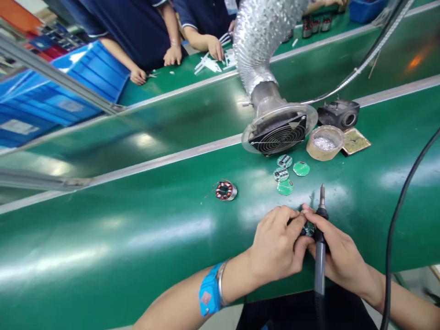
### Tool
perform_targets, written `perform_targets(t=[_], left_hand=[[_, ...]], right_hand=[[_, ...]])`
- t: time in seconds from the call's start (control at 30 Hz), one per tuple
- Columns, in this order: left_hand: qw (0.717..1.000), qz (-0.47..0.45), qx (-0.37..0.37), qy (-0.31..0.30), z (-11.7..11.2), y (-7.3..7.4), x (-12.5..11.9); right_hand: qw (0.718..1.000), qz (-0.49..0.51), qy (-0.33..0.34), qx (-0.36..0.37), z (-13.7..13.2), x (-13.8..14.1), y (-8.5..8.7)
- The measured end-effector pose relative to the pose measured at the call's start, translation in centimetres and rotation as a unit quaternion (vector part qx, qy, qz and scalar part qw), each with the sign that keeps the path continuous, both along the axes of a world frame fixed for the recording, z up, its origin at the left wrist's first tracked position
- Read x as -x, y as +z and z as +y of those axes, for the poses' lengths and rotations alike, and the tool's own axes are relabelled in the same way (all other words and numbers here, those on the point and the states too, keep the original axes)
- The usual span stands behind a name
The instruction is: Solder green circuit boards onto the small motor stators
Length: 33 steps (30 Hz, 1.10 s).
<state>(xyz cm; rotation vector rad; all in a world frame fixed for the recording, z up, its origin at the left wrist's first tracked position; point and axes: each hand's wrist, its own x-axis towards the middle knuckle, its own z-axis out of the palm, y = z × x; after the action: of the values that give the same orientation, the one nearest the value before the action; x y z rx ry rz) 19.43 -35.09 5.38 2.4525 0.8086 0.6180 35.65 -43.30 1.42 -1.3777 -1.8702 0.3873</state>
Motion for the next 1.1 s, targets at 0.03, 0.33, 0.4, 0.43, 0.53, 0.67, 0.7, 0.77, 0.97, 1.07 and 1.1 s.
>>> perform_targets(t=[0.03,0.33,0.4,0.43,0.53,0.67,0.7,0.77,0.97,1.07,1.1], left_hand=[[1.0,-0.006,0.0,0.002,-0.1,-0.2,0.0],[0.954,-0.135,0.267,-0.016,1.6,-2.5,2.2],[0.914,-0.146,0.377,0.033,1.9,-2.7,2.6],[0.894,-0.149,0.418,0.058,1.9,-2.7,2.7],[0.848,-0.159,0.496,0.097,1.8,-2.5,2.2],[0.818,-0.183,0.533,0.115,1.9,-2.3,1.4],[0.814,-0.185,0.537,0.12,1.9,-2.3,1.3],[0.816,-0.187,0.531,0.132,1.8,-2.3,1.1],[0.809,-0.181,0.538,0.155,1.0,-1.8,0.6],[0.808,-0.194,0.531,0.163,0.6,-1.8,0.7],[0.824,-0.196,0.505,0.164,0.5,-1.9,0.8]], right_hand=[[1.0,-0.004,-0.001,0.001,0.0,0.0,0.0],[0.997,-0.029,-0.07,0.018,0.4,0.0,0.3],[0.996,-0.028,-0.085,0.029,0.4,-0.1,0.4],[0.995,-0.03,-0.087,0.032,0.3,-0.1,0.4],[0.994,-0.038,-0.093,0.036,0.3,-0.3,0.5],[0.993,-0.048,-0.1,0.043,0.4,-0.3,0.6],[0.993,-0.051,-0.101,0.042,0.4,-0.3,0.5],[0.992,-0.056,-0.103,0.041,0.4,-0.4,0.5],[0.992,-0.056,-0.107,0.047,0.2,-0.5,0.4],[0.991,-0.054,-0.111,0.05,0.2,-0.4,0.5],[0.991,-0.055,-0.114,0.051,0.2,-0.3,0.5]])
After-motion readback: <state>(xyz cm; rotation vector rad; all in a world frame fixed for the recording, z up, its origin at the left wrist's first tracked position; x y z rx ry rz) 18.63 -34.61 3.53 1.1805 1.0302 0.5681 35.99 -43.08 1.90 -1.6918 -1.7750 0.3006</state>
